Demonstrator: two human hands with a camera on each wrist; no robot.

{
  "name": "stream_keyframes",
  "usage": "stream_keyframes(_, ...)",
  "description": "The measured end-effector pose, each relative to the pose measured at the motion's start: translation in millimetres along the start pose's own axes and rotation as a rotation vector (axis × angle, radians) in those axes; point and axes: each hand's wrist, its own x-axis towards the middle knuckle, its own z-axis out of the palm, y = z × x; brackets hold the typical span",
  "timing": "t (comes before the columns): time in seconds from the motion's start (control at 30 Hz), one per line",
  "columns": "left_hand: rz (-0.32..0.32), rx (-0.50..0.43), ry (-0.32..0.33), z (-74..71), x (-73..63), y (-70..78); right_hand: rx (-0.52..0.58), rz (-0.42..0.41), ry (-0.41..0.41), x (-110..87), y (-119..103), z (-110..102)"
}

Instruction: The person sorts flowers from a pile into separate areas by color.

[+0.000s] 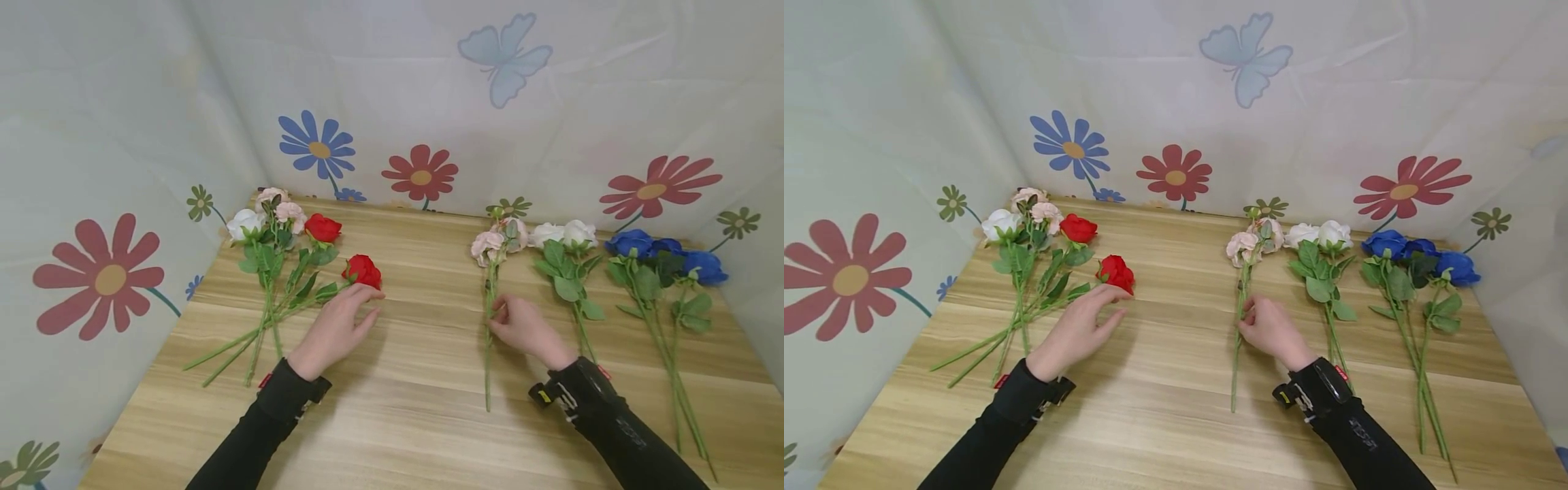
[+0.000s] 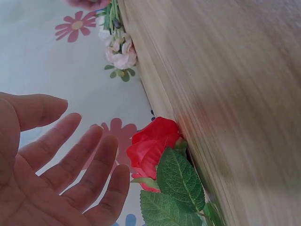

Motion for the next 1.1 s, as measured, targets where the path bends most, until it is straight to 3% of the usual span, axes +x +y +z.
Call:
stream_keyframes(0.57,0.013,0.008,0.035,0.7,-4.8,-2.7,0.001,-0.005,0.031,7.9,-6.2,13.9)
stream_keyframes(0.87,0.018,0.008,0.035,0.8,-5.1,-3.5,0.025,-0.05,0.049,7.7,-14.2,20.2)
stream_keyframes(1.1,0.016,-0.008,0.03,2.0,-5.7,-3.9,0.035,-0.003,0.031,10.5,-15.5,22.6)
